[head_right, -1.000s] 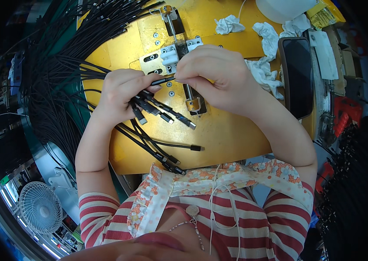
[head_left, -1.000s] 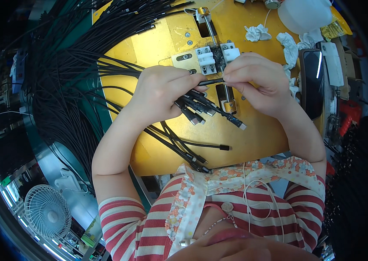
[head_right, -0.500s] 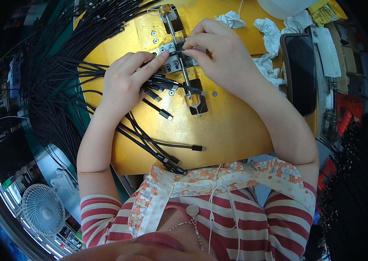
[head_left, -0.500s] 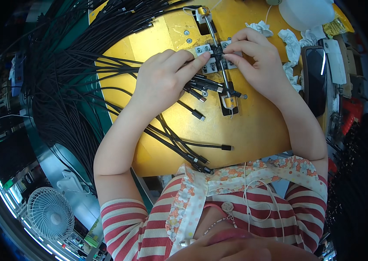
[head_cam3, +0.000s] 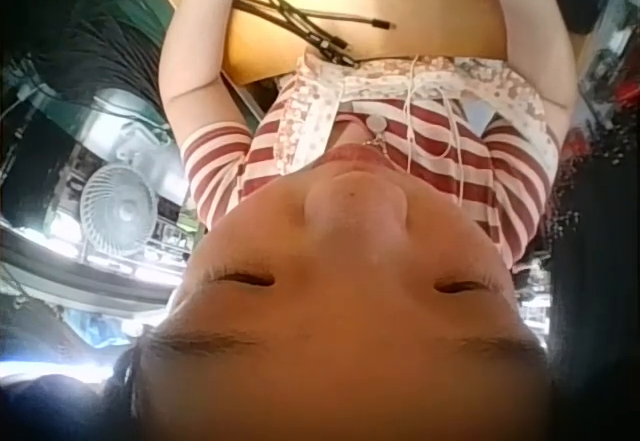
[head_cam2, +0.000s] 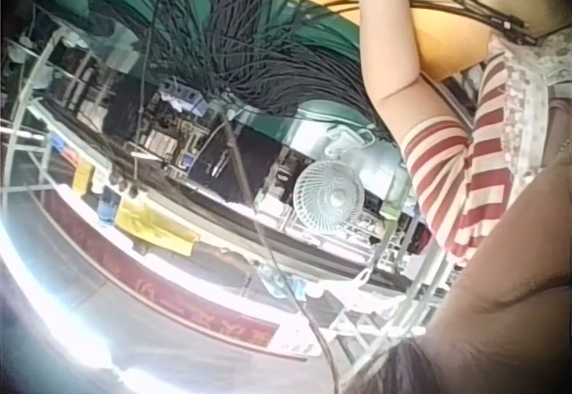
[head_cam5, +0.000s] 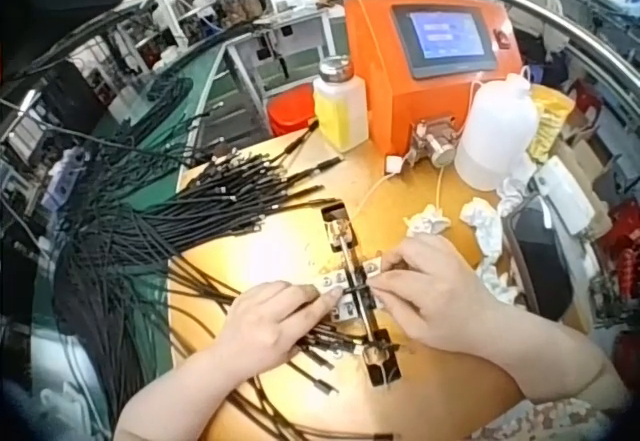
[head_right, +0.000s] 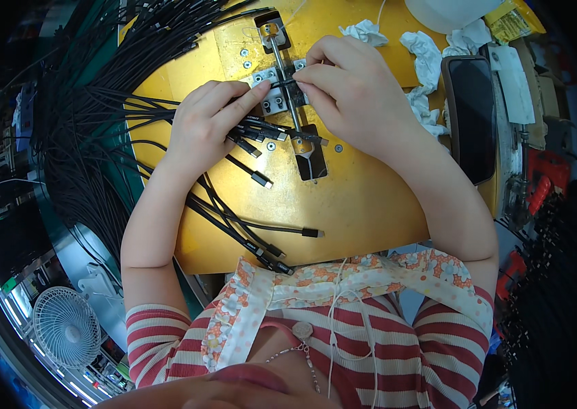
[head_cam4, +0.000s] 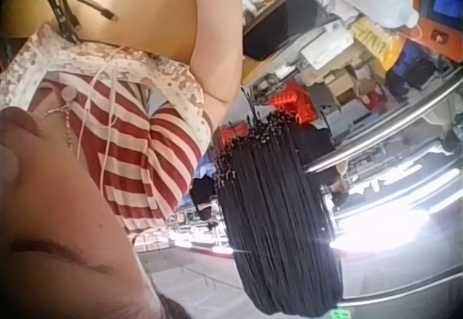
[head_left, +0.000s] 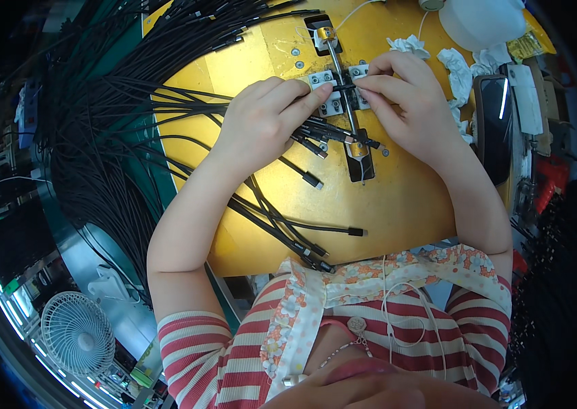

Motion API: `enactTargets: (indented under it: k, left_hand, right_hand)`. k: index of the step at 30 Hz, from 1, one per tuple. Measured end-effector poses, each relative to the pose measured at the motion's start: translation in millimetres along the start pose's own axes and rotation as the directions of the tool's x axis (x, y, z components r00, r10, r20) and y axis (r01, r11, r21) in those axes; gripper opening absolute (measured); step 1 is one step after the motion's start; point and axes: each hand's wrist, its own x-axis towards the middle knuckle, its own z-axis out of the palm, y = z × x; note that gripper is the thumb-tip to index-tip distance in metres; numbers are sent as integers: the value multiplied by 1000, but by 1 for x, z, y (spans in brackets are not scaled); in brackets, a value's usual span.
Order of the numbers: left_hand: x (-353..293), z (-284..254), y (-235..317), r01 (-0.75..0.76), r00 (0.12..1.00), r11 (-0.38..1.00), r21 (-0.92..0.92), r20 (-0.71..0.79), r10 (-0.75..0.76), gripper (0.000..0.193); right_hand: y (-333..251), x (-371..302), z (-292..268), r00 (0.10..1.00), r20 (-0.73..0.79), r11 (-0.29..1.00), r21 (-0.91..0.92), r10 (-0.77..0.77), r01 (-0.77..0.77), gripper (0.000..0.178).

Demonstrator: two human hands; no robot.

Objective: Processing and assembling black electrical cables using a workbench-mounted machine.

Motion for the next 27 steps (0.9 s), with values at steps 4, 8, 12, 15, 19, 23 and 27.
enactTargets:
  k: [4,8,12,15,19,23,27]
  left_hand:
    - [2,-5,-2,-78,986,996,-32,-152,72,47]
    - [-1,-6,-2,-118,971,993,-20,-214,111,46]
    - [-1,-6,-3,-200,948,980,6,-253,195,40]
    - [-3,-2,-1,-144,940,990,-10,-314,134,39]
    - [-4,-3,0,-189,933,981,34,-305,191,39]
    - [-3,-6,2,-252,916,960,123,-291,278,37]
    - [-6,-7,2,-264,914,959,104,-289,284,32]
  right_hand:
    - [-3,0,0,993,-42,976,190,114,-104,10]
    - [-9,0,-8,968,69,830,501,243,-244,10]
    - [-6,1,-11,988,56,845,511,147,-155,10]
    - [-8,1,-11,999,16,885,463,36,-40,12]
    - [-8,-1,-11,998,-9,931,358,-70,68,15]
    - [-9,-2,-9,994,-33,930,351,-105,110,16]
    - [-13,-1,-6,996,31,904,423,-78,58,15]
